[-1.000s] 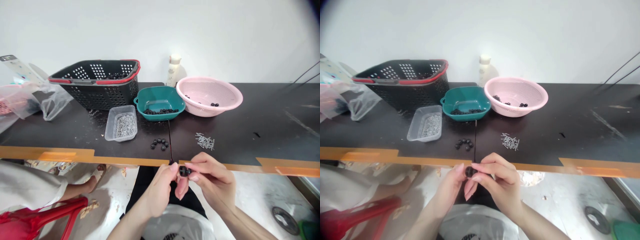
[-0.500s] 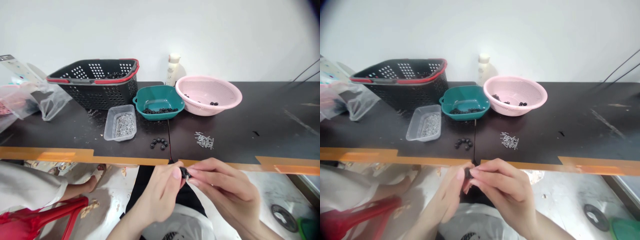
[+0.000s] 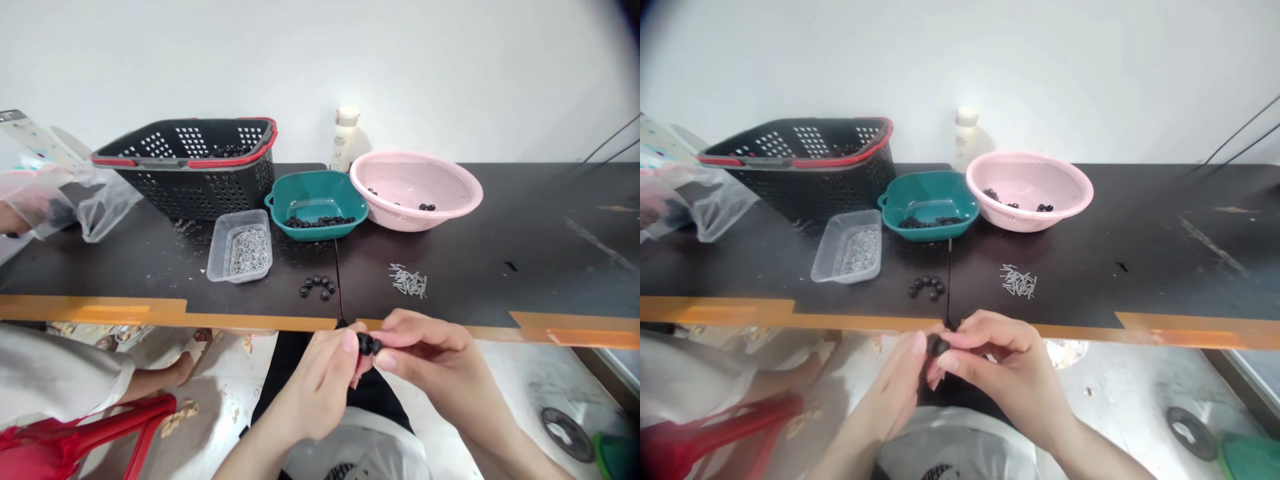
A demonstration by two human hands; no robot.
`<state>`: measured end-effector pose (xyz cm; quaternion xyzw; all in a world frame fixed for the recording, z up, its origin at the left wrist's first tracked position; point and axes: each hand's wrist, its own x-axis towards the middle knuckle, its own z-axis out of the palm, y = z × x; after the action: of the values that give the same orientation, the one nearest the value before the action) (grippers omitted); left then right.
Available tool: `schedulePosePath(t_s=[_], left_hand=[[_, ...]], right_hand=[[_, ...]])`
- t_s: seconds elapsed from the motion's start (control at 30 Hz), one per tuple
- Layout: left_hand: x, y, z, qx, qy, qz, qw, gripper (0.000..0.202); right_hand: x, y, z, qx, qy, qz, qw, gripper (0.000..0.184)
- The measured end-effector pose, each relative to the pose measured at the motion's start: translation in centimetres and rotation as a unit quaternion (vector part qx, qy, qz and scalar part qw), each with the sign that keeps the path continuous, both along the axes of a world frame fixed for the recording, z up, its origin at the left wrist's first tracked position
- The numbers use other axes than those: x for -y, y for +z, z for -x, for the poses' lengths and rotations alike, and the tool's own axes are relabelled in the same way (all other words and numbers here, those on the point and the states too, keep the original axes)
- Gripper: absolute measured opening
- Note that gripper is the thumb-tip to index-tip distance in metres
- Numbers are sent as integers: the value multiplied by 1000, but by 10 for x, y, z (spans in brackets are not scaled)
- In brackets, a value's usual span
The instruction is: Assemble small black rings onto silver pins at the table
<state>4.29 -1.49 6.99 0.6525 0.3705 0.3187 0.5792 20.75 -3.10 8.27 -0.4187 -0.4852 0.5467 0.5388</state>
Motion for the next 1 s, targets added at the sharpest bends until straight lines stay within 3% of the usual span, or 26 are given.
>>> schedulePosePath(t_s=[0.17,0.27,0.4,0.5,0.63,0.73,0.83,1.0], left_hand=[[-2,9,1,-37,0,-79,996,50],[-2,11,1,-46,-1,-118,992,50],[-4,10,1,-38,-24,-120,992,51],[-7,9,2,-37,-29,-109,993,56],[-9,8,4,-15,-29,-62,998,59],[-8,6,4,11,-34,-6,999,59],[-7,2,2,32,-35,51,998,58],[-2,-5,-4,100,-23,167,981,57]], right_hand=[[-1,0,-1,-36,33,45,998,9],[-5,-4,-5,-31,55,15,998,13],[-14,-11,-10,-33,146,-8,989,33],[-18,-10,-12,30,167,-57,984,35],[-18,-5,-13,167,147,-171,960,42],[-19,-3,-14,195,134,-200,951,45],[-21,-5,-14,151,136,-164,965,41],[-21,-7,-9,3,168,-31,985,35]])
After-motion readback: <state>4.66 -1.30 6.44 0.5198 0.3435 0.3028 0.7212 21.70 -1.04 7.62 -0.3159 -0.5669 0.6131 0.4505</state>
